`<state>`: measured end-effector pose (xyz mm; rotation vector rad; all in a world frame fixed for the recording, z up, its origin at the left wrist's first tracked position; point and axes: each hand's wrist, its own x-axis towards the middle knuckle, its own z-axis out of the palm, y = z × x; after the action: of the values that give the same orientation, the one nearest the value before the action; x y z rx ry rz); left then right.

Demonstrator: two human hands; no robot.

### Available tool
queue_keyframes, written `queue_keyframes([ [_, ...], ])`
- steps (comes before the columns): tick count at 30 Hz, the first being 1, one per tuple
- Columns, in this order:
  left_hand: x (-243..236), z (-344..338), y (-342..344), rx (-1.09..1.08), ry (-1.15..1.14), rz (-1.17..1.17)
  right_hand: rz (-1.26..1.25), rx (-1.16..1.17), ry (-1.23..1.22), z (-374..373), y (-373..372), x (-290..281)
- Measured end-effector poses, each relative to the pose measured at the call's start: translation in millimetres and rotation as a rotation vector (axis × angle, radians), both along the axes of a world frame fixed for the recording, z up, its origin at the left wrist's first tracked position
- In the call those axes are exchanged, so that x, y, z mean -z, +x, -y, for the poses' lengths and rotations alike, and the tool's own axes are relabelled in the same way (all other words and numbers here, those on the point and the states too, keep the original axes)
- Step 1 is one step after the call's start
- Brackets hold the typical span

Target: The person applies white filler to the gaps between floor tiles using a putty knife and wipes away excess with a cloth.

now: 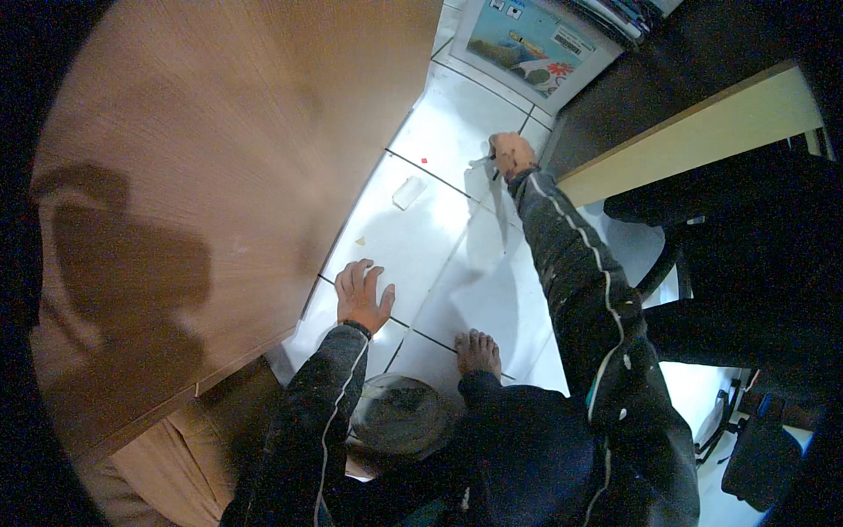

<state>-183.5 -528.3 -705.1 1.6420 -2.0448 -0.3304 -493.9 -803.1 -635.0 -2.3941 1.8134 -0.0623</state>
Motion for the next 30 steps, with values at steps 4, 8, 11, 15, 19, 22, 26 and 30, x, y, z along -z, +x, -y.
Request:
queue_keyframes([
  [4, 3, 0, 2, 0.008, -0.01, 0.026, -0.074, -0.08, -0.241, -16, -5, 29],
  [8, 5, -1, 3, 0.003, -0.036, 0.012, -0.196, -0.001, -0.136, -43, 0, 37],
  [11, 5, 1, 3, 0.007, -0.038, 0.004, -0.135, 0.074, -0.034, -50, -1, 36],
  [15, 3, 1, 2, 0.007, -0.022, -0.024, -0.215, -0.016, 0.059, -37, -12, 46],
  [19, 4, 0, 0, -0.001, -0.015, 0.018, -0.361, -0.089, 0.133, -17, 5, 21],
  [22, 5, 2, -1, -0.004, -0.038, -0.019, -0.331, 0.005, 0.026, 12, 7, 7],
  [26, 3, 1, 2, 0.001, -0.017, -0.001, -0.288, 0.072, -0.022, 28, -4, -2],
  [30, -1, 4, -1, 0.007, -0.013, -0.019, -0.35, 0.209, 0.087, 23, -6, 8],
])
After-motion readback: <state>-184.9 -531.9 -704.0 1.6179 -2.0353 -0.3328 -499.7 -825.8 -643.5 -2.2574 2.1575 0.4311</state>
